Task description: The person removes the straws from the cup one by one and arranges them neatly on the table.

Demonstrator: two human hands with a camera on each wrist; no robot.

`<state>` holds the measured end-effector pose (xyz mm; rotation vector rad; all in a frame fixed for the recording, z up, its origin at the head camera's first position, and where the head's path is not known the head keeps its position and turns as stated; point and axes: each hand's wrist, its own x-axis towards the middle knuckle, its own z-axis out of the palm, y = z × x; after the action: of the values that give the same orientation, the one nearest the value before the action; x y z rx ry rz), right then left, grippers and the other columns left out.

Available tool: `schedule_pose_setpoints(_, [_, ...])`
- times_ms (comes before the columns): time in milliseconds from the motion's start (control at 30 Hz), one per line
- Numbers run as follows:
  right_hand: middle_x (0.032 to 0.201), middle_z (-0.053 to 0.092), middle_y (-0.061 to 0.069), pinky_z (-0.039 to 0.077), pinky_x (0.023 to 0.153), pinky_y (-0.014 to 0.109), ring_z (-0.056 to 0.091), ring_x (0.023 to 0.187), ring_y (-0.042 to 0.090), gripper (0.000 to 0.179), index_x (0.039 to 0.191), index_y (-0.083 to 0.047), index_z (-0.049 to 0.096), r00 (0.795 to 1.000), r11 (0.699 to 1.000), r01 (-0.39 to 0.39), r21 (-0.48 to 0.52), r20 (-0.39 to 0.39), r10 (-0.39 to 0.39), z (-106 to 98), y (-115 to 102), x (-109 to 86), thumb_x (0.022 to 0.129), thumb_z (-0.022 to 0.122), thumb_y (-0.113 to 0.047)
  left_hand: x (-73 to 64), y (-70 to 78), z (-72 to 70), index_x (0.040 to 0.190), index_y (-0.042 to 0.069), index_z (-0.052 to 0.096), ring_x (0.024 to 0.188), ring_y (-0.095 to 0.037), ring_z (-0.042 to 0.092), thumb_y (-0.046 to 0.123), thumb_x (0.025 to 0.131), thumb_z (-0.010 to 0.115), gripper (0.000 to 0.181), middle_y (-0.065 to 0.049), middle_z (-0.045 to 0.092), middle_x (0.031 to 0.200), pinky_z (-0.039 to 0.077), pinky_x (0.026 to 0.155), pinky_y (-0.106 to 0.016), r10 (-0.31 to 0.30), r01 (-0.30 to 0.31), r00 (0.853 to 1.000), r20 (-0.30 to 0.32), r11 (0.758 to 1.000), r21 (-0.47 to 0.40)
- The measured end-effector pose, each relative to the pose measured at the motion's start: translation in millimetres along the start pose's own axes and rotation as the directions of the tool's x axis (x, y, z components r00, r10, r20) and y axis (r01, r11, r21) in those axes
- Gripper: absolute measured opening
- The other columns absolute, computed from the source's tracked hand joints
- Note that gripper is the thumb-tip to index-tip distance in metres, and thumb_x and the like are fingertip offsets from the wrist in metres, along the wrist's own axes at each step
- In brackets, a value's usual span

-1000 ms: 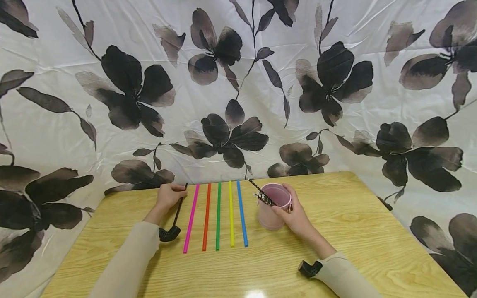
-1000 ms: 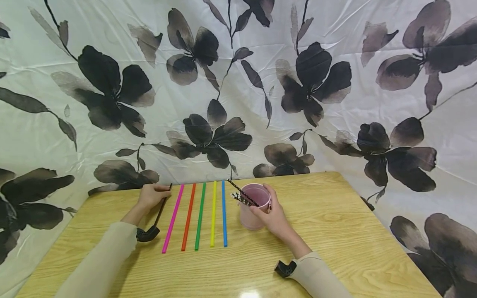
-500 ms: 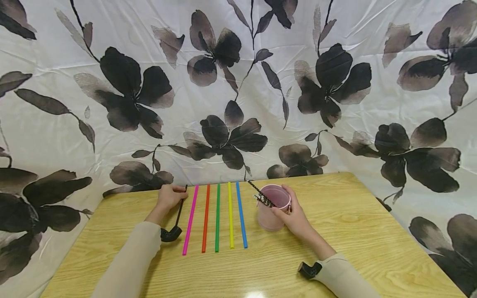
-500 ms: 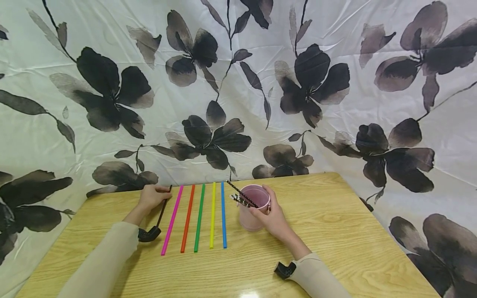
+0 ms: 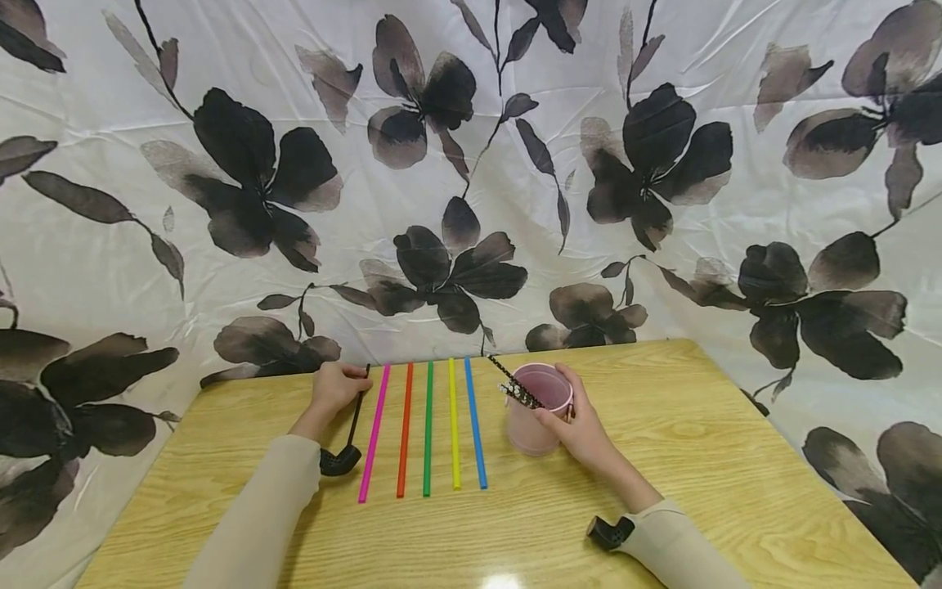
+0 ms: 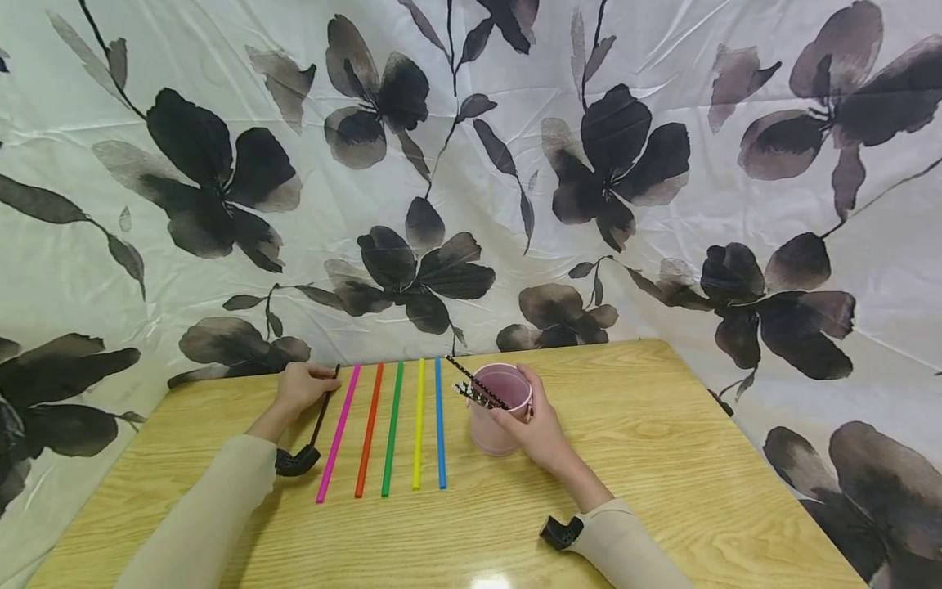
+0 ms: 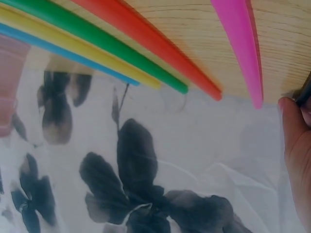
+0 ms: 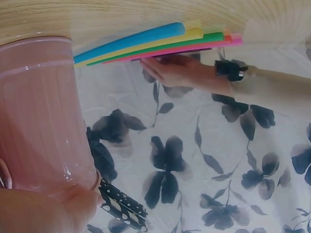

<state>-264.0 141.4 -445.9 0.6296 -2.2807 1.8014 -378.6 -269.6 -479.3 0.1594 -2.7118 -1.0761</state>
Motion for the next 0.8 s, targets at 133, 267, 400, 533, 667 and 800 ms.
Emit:
schedule_pose_setpoints(133, [0.129,0.033,0.024,0.031,0.091,0.054,0.033,0.117,0.041,0.072,0.138,-0.013,0.019,1.000,1.000,0.005,0.009,0.001,-0.005,-0.7,-0.5,0.6,0.081,0.063,-0.009,0.9,0.6,1.0,0.088,0.004,0.071,0.092,-0.029,0.053,0.021,0.070,0.074,0.025,-0.011,0.066,0.087,0.042,0.080,-0.040,0.016,-0.016,1.000,0.000,1.000,0.023])
schedule_pose_setpoints(267, [0.129,0.033,0.024,0.030,0.091,0.054,0.033,0.117,0.041,0.072,0.137,-0.015,0.020,1.000,1.000,0.006,0.010,0.002,-0.006,-0.8,-0.6,0.7,0.080,0.063,-0.010,0.9,0.6,2.2,0.088,0.004,0.071,0.088,-0.027,0.054,0.022,0.070,0.074,0.026,-0.009,0.066,0.083,0.044,0.076,-0.038,0.017,-0.017,1.000,0.003,0.999,0.030])
schedule_pose_setpoints(400, [0.130,0.033,0.024,0.031,0.091,0.053,0.034,0.117,0.040,0.072,0.137,-0.016,0.020,1.000,1.000,0.001,0.000,0.004,-0.001,-0.4,-0.9,0.4,0.080,0.064,-0.011,0.5,-0.5,2.5,0.090,0.002,0.070,0.087,-0.027,0.055,0.021,0.071,0.074,0.027,-0.009,0.066,0.082,0.044,0.075,-0.038,0.010,-0.010,1.000,0.015,1.000,0.027])
schedule_pose_setpoints(533, [0.130,0.033,0.023,0.033,0.089,0.052,0.034,0.116,0.040,0.071,0.137,-0.017,0.020,1.000,1.000,-0.007,-0.007,0.003,0.007,-0.2,-1.4,0.1,0.081,0.063,-0.011,0.3,-1.6,2.6,0.091,0.001,0.069,0.084,-0.025,0.057,0.020,0.072,0.073,0.028,-0.010,0.066,0.083,0.045,0.073,-0.037,0.002,-0.002,1.000,0.029,1.000,-0.001])
schedule_pose_setpoints(667, [0.130,0.033,0.023,0.033,0.089,0.052,0.034,0.116,0.040,0.071,0.137,-0.017,0.020,1.000,1.000,-0.009,-0.009,0.002,0.009,-0.5,-1.6,0.1,0.081,0.063,-0.012,0.3,-1.7,2.4,0.092,0.001,0.069,0.082,-0.024,0.058,0.019,0.072,0.073,0.027,-0.011,0.066,0.085,0.046,0.073,-0.037,-0.002,0.003,1.000,0.032,0.999,-0.032])
schedule_pose_setpoints(800, [0.130,0.033,0.024,0.032,0.090,0.052,0.033,0.117,0.040,0.071,0.137,-0.017,0.019,1.000,1.000,-0.006,-0.008,0.005,0.006,-0.7,-2.5,0.1,0.081,0.063,-0.011,-1.6,-0.6,1.4,0.091,0.000,0.069,0.081,-0.024,0.057,0.018,0.072,0.073,0.027,-0.012,0.065,0.084,0.046,0.071,-0.036,0.013,-0.012,0.999,0.030,0.999,-0.046])
